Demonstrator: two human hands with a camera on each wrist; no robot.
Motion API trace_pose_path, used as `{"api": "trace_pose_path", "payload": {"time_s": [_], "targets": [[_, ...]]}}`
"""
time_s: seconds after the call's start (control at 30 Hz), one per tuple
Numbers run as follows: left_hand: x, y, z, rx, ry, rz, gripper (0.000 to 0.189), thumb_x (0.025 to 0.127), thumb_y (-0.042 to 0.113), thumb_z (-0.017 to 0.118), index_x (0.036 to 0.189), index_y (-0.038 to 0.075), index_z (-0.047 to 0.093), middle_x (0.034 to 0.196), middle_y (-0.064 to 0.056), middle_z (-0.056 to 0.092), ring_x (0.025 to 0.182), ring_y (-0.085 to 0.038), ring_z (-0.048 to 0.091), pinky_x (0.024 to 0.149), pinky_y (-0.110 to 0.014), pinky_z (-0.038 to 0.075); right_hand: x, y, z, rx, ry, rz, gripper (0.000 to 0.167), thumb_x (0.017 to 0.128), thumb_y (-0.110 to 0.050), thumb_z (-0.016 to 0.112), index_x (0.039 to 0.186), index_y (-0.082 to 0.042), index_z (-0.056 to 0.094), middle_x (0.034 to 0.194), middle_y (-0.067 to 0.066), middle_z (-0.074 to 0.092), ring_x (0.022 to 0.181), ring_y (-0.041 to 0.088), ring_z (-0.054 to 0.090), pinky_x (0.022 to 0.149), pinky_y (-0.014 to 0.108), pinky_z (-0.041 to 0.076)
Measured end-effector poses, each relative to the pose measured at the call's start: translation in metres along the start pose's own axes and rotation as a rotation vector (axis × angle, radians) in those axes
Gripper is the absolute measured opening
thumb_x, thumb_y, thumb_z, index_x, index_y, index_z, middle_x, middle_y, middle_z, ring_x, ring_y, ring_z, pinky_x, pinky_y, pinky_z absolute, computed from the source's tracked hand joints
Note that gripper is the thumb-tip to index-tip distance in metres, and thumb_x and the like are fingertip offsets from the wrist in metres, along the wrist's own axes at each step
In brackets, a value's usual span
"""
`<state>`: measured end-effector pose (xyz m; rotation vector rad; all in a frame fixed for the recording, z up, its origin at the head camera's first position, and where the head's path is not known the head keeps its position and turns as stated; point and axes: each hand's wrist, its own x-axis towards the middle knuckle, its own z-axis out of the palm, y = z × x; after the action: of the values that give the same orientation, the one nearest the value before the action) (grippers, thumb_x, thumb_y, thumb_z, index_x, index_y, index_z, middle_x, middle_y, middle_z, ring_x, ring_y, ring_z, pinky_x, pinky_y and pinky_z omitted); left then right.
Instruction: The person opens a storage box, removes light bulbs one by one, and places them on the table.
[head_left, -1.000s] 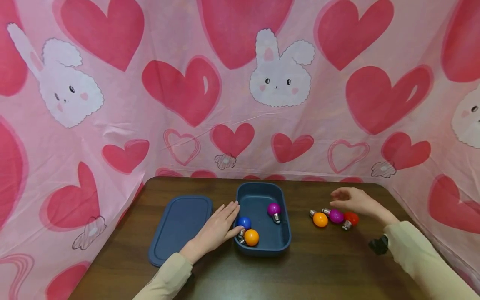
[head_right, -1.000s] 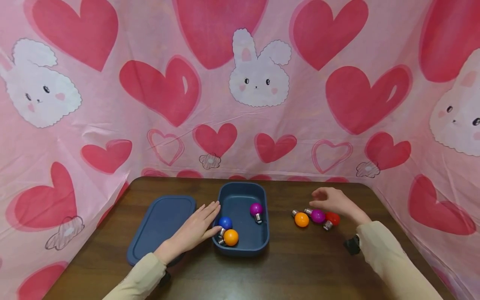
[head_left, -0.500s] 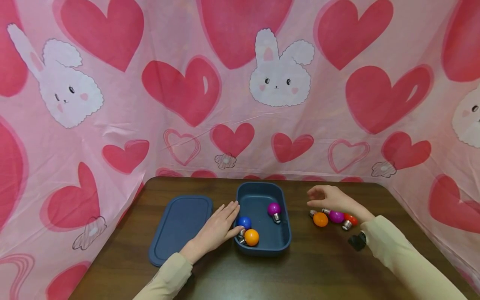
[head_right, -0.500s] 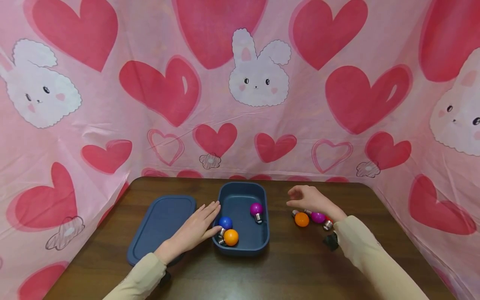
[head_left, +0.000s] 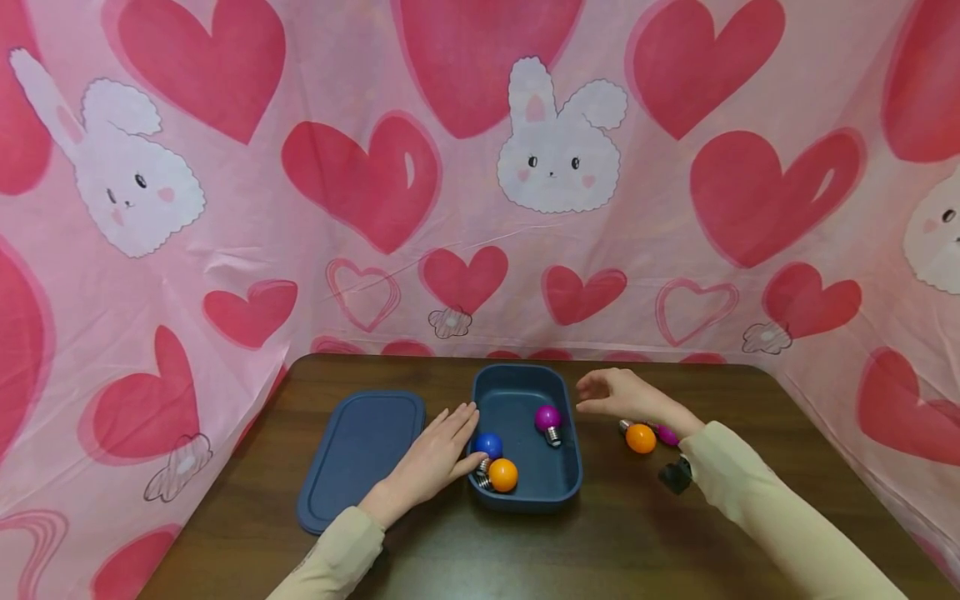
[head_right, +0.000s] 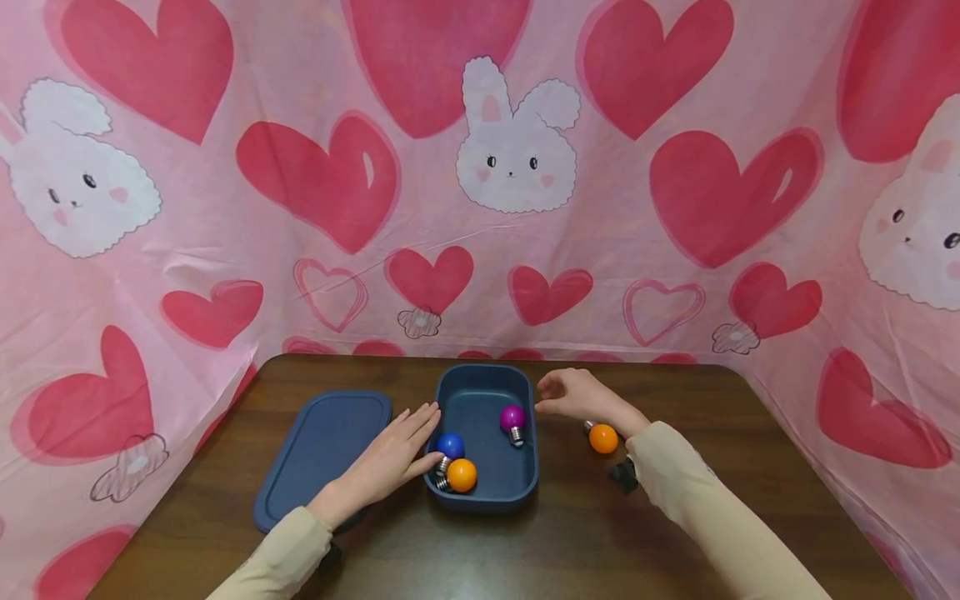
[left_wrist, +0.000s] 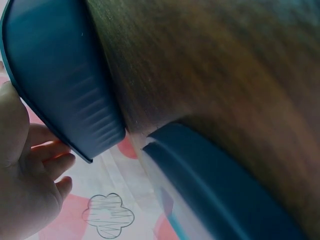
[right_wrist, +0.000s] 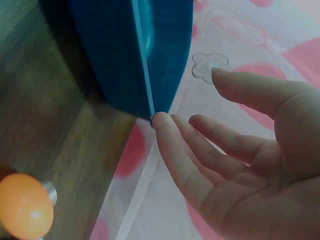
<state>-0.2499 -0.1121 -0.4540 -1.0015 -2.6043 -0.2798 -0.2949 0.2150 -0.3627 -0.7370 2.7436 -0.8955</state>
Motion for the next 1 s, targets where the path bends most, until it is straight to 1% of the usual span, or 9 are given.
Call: {"api": "trace_pose_path", "payload": {"time_s": [0.1, 0.23, 0.3, 0.47, 0.53, 0.7, 0.83, 1.0], "targets": [[-0.001, 0.000, 0.000, 0.000, 0.005, 0.002, 0.064, 0.089, 0.049, 0.042, 0.134, 0.004, 0.038, 0.138, -0.011, 0.037, 0.128, -0.022, 0.030, 0.104, -0.041, 0.023, 0.005, -0.004, 0.005, 0.011, -0.011, -0.019, 0.041, 0.077, -0.029, 0.068, 0.107, -0.002, 0.059, 0.099, 0.009, 0.064, 0.086, 0.019, 0.061, 0.074, 0.033, 0.051], [0.000, -0.001, 0.001, 0.004, 0.010, 0.004, 0.064, 0.089, 0.049, 0.042, 0.134, 0.004, 0.038, 0.138, -0.012, 0.037, 0.128, -0.022, 0.030, 0.104, -0.042, 0.024, 0.011, -0.012, 0.011, -0.003, -0.013, -0.023, 0.039, 0.077, -0.030, 0.068, 0.105, -0.004, 0.060, 0.098, 0.009, 0.064, 0.085, 0.018, 0.061, 0.072, 0.031, 0.051], [0.000, -0.001, 0.001, 0.004, 0.010, 0.007, 0.064, 0.089, 0.049, 0.043, 0.134, 0.004, 0.038, 0.138, -0.012, 0.037, 0.128, -0.023, 0.030, 0.103, -0.042, 0.024, 0.014, -0.015, 0.014, -0.013, -0.011, -0.014, 0.038, 0.077, -0.030, 0.068, 0.104, -0.005, 0.060, 0.098, 0.009, 0.064, 0.086, 0.019, 0.061, 0.072, 0.031, 0.051], [0.000, 0.000, 0.001, 0.002, 0.005, 0.005, 0.064, 0.089, 0.048, 0.043, 0.134, 0.004, 0.038, 0.138, -0.011, 0.036, 0.129, -0.022, 0.030, 0.104, -0.042, 0.024, 0.020, -0.021, 0.021, -0.025, -0.015, 0.007, 0.039, 0.077, -0.027, 0.068, 0.105, -0.001, 0.061, 0.099, 0.011, 0.064, 0.087, 0.020, 0.061, 0.075, 0.033, 0.051], [0.000, 0.001, 0.001, 0.003, 0.001, 0.002, 0.064, 0.089, 0.048, 0.043, 0.134, 0.004, 0.038, 0.138, -0.011, 0.036, 0.129, -0.021, 0.030, 0.104, -0.042, 0.024, 0.022, -0.023, 0.024, -0.032, -0.011, 0.026, 0.039, 0.076, -0.027, 0.069, 0.105, -0.001, 0.061, 0.098, 0.011, 0.064, 0.087, 0.020, 0.061, 0.075, 0.033, 0.051], [0.001, 0.001, 0.001, 0.004, -0.008, -0.006, 0.063, 0.088, 0.048, 0.044, 0.134, 0.004, 0.038, 0.138, -0.011, 0.036, 0.129, -0.022, 0.030, 0.104, -0.042, 0.024, 0.028, -0.027, 0.028, -0.068, 0.005, 0.078, 0.040, 0.075, -0.028, 0.070, 0.103, -0.001, 0.062, 0.096, 0.010, 0.064, 0.085, 0.020, 0.060, 0.074, 0.033, 0.051], [0.000, 0.001, 0.001, 0.005, -0.011, -0.011, 0.064, 0.088, 0.048, 0.044, 0.134, 0.005, 0.038, 0.139, -0.011, 0.035, 0.129, -0.021, 0.029, 0.104, -0.041, 0.023, 0.032, -0.029, 0.030, -0.125, 0.009, 0.094, 0.039, 0.075, -0.027, 0.070, 0.101, 0.000, 0.063, 0.093, 0.010, 0.064, 0.080, 0.019, 0.059, 0.072, 0.033, 0.051], [0.000, 0.001, 0.000, 0.005, -0.013, -0.011, 0.064, 0.088, 0.048, 0.044, 0.134, 0.005, 0.037, 0.138, -0.011, 0.035, 0.129, -0.021, 0.029, 0.104, -0.041, 0.023, 0.038, -0.034, 0.034, -0.185, -0.007, 0.100, 0.038, 0.074, -0.027, 0.070, 0.098, 0.002, 0.064, 0.089, 0.010, 0.064, 0.074, 0.018, 0.057, 0.071, 0.033, 0.051]]}}
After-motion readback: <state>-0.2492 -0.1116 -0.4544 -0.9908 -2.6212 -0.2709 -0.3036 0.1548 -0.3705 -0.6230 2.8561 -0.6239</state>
